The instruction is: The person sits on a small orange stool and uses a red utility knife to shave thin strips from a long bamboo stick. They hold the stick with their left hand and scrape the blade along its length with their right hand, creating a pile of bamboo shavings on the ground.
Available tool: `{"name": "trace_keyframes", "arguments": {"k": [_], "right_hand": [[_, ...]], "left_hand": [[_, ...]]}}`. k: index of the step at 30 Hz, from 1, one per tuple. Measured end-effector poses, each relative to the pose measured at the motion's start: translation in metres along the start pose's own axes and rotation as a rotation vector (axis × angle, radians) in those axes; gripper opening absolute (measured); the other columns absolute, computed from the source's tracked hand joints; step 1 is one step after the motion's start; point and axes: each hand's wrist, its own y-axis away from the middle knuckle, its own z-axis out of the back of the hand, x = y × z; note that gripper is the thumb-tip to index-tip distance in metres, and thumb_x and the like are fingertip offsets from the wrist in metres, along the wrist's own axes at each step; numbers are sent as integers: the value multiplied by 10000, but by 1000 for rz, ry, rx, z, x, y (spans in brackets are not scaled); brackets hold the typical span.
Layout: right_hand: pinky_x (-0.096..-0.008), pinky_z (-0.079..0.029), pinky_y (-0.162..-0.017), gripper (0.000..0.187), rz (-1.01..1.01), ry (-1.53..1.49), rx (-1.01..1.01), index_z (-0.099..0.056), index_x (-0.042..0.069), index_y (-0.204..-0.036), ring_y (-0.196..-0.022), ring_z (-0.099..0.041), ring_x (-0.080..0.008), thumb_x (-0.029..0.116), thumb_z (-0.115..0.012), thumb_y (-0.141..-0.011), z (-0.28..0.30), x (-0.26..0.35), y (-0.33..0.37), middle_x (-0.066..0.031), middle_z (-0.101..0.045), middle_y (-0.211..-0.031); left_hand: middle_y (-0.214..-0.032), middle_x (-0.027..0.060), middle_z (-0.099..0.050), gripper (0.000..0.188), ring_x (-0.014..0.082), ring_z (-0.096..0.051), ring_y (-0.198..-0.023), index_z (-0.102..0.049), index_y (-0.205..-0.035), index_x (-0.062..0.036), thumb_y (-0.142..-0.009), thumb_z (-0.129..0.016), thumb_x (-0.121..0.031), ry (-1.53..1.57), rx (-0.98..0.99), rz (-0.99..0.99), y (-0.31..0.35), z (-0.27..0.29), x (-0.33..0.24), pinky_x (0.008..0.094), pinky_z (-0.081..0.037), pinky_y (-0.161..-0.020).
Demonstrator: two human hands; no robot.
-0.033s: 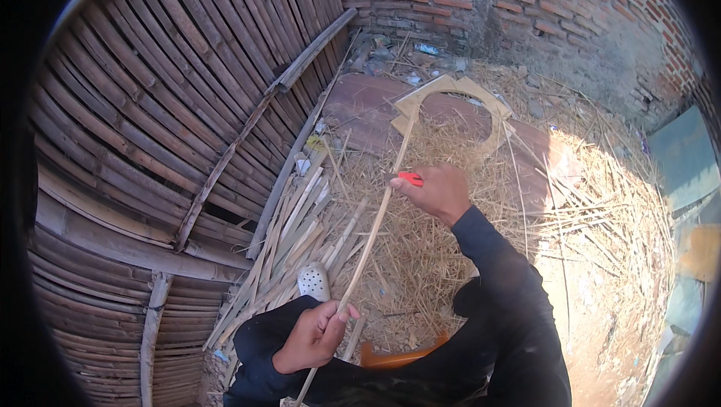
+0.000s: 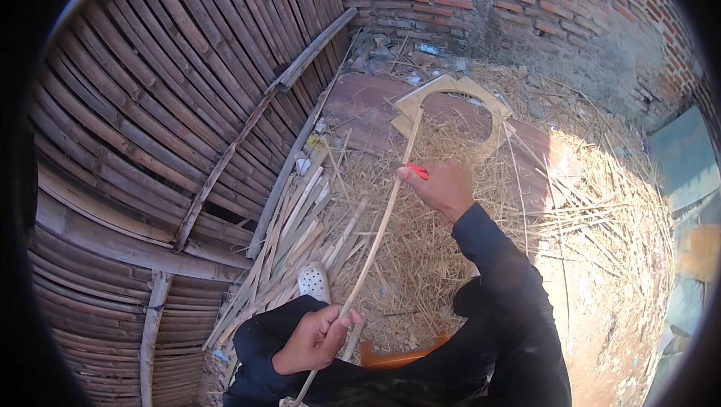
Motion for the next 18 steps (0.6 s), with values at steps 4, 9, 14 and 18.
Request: {"name": "trace_keyframes", "arguments": {"k": [4,9,14,18], "right_hand": [[-454,-429,-519,751,-247,9,-88,-625,46,-605,-569,-590,-351,696,-366,-877,25,-72,-29,-182,-557,-550],[-435,-414,-472,682,137,-119,42,-577,68,-549,-474,-552,-322,672,-465,-846,-2,8,25,-129,-522,-488],[-396,-399,-422,619,290,-115,141,-614,94,-552,-439,-550,-296,680,-584,-751,5,36,40,-90,-521,-476],[-393,-393,-418,635,319,-92,44,-599,93,-544,-429,-538,-288,698,-587,-735,-1,35,30,-91,-507,-456]], "left_hand": [[-578,-83,-348,179,2,-322,-524,-564,-1074,-36,-1003,-436,-139,-27,116,-78,16,-1,14,207,-257,-470],[-594,-83,-368,195,-3,-328,-531,-561,-1075,-28,-1008,-425,-150,199,-26,-1,14,5,26,201,-258,-476],[-580,-95,-358,189,-11,-302,-516,-557,-1068,-29,-1010,-419,-145,157,-71,-29,8,6,19,197,-246,-468],[-571,-103,-348,186,-15,-288,-504,-550,-1079,-32,-1010,-416,-142,154,-84,-40,4,5,17,194,-230,-459]]}}
